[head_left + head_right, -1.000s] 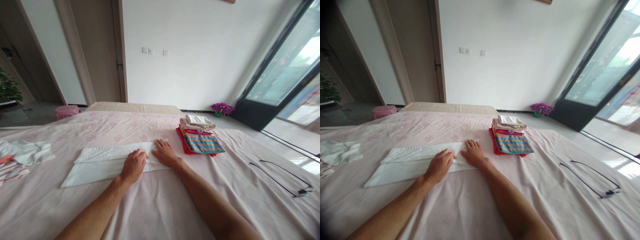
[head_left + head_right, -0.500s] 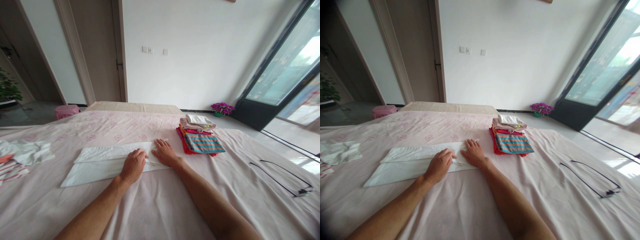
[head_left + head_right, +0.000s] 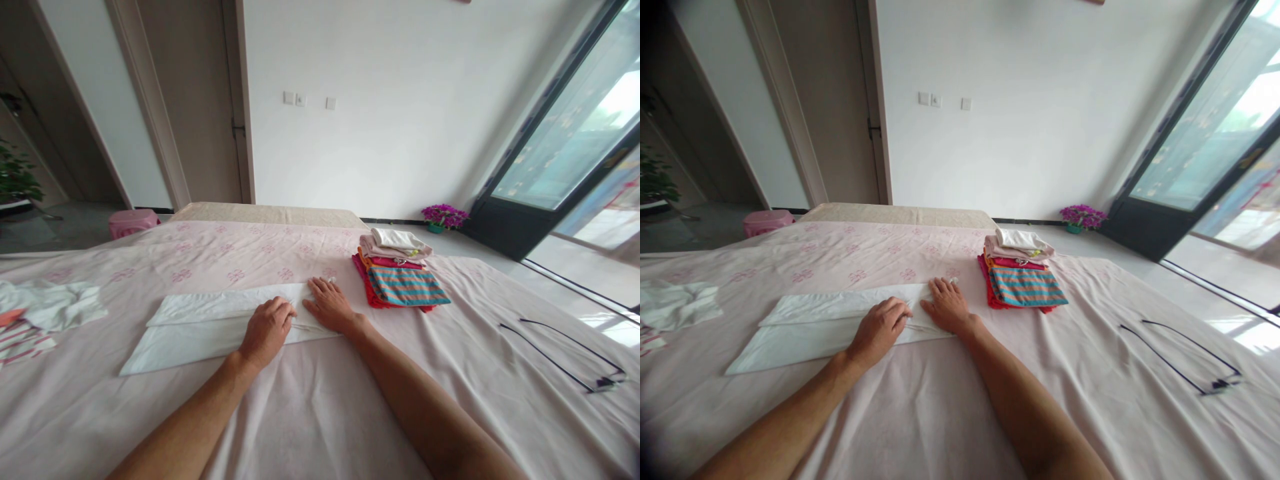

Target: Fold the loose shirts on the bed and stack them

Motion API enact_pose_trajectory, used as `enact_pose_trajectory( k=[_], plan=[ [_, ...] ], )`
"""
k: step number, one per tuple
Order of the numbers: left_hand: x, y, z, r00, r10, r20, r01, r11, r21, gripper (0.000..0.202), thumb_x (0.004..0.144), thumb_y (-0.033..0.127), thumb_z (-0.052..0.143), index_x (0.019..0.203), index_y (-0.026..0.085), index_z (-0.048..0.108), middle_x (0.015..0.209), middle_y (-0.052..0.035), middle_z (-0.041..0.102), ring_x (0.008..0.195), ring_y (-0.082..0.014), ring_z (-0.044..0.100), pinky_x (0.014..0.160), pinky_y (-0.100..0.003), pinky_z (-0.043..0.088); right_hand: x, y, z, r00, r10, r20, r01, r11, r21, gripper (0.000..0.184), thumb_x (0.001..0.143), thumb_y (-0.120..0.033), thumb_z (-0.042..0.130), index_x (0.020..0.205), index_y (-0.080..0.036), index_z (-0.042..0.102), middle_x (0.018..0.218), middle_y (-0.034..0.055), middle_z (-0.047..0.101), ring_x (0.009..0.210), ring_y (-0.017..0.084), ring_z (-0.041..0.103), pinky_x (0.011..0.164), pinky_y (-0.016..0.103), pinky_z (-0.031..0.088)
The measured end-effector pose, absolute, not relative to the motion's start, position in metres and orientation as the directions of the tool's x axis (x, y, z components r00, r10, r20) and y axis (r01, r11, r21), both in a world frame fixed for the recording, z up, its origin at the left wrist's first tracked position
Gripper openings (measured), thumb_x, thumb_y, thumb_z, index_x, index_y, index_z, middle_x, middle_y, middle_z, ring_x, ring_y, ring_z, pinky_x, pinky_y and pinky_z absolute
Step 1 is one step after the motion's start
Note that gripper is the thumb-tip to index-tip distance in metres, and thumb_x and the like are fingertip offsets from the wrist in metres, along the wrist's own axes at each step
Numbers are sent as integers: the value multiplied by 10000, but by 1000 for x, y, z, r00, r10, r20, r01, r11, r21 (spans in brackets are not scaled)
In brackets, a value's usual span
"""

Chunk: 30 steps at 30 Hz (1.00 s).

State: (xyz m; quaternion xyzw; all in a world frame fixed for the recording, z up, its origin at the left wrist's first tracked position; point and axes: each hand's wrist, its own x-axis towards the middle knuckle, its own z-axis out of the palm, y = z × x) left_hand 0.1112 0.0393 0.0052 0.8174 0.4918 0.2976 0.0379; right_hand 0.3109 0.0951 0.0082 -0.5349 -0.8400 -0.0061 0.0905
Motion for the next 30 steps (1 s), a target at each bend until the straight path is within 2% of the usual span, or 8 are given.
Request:
enact_pose_trajectory(
  k=[6,11,21,25,30],
  plan=[
    [112,38,9,331,840,430,798,-492,349,108,892,151,558,902,222,638,980,-25,658,938,-178,604,855,-312,440,311,95,7,-412,895,173,897,432,-94,618,1001,-497,387,1502,-137,366,1554,132,375,1444,253,296,1197,435,200],
    [113,39,10,332,836,436,808,-491,326,121,921,178,521,884,211,631,956,-32,657,923,-181,605,843,-317,441,311,96,6,-410,896,169,898,430,-98,619,998,-497,394,1507,-146,359,1556,128,371,1447,252,292,1201,442,188],
    [110,44,0,292,830,475,792,-489,367,236,883,59,462,979,208,619,999,-38,665,986,-187,614,902,-335,463,311,96,8,-418,891,178,894,438,-97,615,997,-486,403,1498,-130,370,1545,135,386,1440,250,305,1197,436,205],
    [110,46,-1,228,843,486,836,-426,346,250,942,184,475,1169,163,579,1143,-96,659,1085,-217,602,962,-373,460,311,96,7,-417,893,173,895,436,-97,620,996,-490,403,1502,-132,366,1547,141,381,1445,253,299,1199,441,198],
    [110,44,-5,252,862,440,902,-374,216,372,971,347,471,1291,178,557,1337,-136,599,1264,-263,524,1085,-461,369,311,97,6,-418,892,171,894,437,-98,618,999,-491,393,1504,-135,362,1547,137,383,1449,246,292,1197,436,207]
  ],
)
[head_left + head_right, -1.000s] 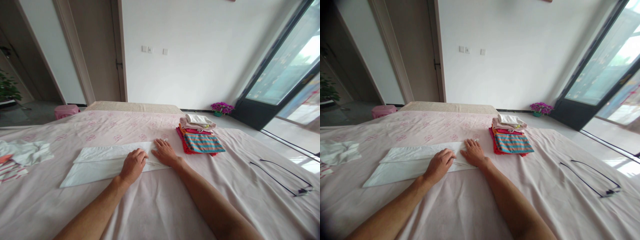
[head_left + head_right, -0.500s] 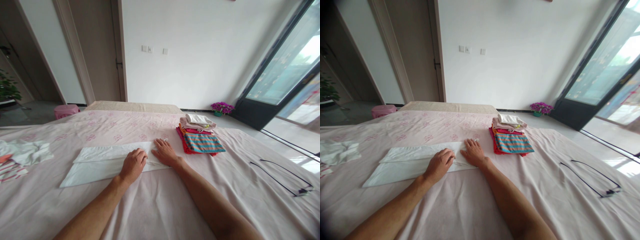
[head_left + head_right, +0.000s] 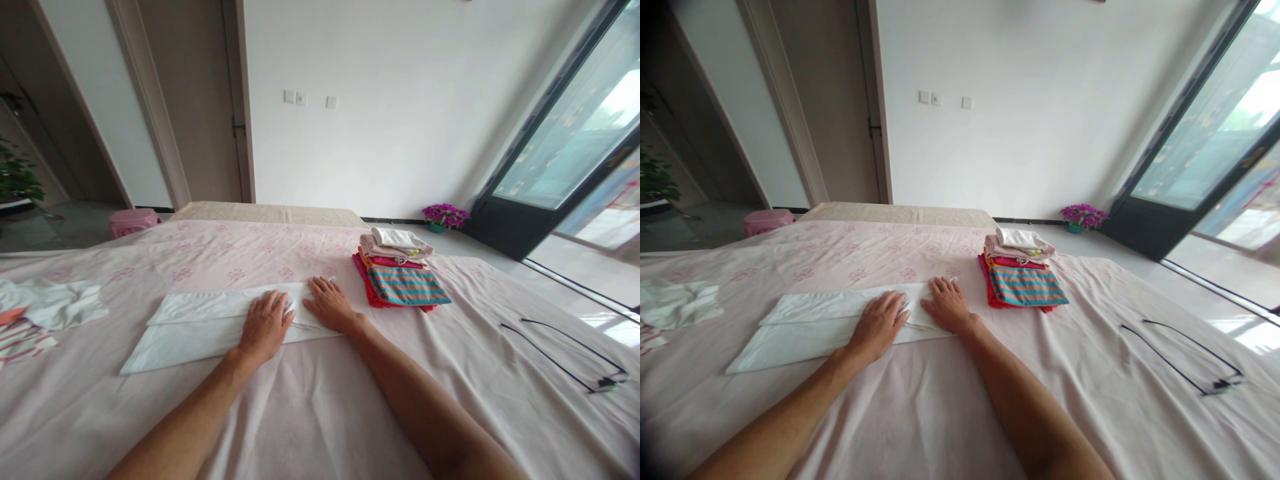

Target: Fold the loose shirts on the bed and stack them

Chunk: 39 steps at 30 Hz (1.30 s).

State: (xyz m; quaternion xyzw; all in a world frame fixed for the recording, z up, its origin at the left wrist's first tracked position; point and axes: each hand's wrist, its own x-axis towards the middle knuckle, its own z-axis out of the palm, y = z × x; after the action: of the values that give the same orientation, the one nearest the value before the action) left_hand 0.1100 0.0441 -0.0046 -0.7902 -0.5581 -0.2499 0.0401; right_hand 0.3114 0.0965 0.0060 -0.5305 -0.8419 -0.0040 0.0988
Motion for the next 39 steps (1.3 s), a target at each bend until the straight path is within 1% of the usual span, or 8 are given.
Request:
enact_pose_trajectory(
  k=[4,9,13,15,21,27,33,39],
  plan=[
    [102,47,6,260,905,336,890,-360,280,362,985,341,422,1264,196,602,1342,-108,618,1268,-224,537,1078,-378,378,312,97,6,-418,891,176,893,439,-100,614,999,-497,391,1498,-140,372,1543,132,390,1441,245,305,1196,429,205],
    [67,69,33,32,991,130,913,-82,399,392,993,345,323,1086,257,694,1114,-53,736,1054,-202,666,889,-296,481,312,96,6,-412,893,183,895,434,-104,612,996,-506,393,1496,-153,377,1543,120,394,1433,253,313,1193,435,210],
    [26,89,30,147,948,282,938,-224,266,421,963,319,351,1225,178,648,1298,-100,657,1237,-210,575,1057,-320,410,312,96,6,-412,892,187,895,434,-103,611,1000,-505,384,1498,-151,372,1543,123,391,1436,252,308,1196,444,200],
    [4,92,17,232,929,288,939,-291,181,480,957,349,366,1320,129,589,1401,-124,583,1345,-215,483,1143,-333,325,311,95,7,-411,893,185,896,433,-102,610,1001,-503,383,1499,-152,370,1543,127,390,1439,251,302,1196,448,197],
    [-40,84,-18,125,980,156,990,-135,52,617,960,462,330,1502,173,389,1576,-133,362,1465,-276,300,1166,-458,242,311,93,9,-406,898,173,898,427,-107,603,1000,-497,391,1500,-160,369,1548,127,383,1441,236,302,1199,429,191],
    [-60,82,-16,8,993,117,999,-2,-52,672,948,534,294,1534,206,334,1584,-146,340,1456,-320,300,1157,-486,200,312,94,9,-410,895,173,895,432,-114,606,1000,-492,392,1500,-150,369,1550,126,380,1441,236,302,1199,416,189],
    [-95,81,-21,-156,982,105,987,159,-25,740,924,615,203,1526,210,347,1585,-173,312,1430,-378,308,1093,-575,259,312,95,8,-407,899,164,896,427,-121,611,996,-496,400,1501,-153,367,1551,131,377,1444,232,294,1200,421,180],
    [-102,74,-23,-234,965,120,972,234,11,731,941,581,164,1513,172,364,1554,-202,352,1409,-391,326,1078,-575,281,312,95,8,-406,899,167,898,426,-111,604,1000,-499,389,1503,-166,361,1551,126,378,1444,228,294,1199,425,180]
  ],
)
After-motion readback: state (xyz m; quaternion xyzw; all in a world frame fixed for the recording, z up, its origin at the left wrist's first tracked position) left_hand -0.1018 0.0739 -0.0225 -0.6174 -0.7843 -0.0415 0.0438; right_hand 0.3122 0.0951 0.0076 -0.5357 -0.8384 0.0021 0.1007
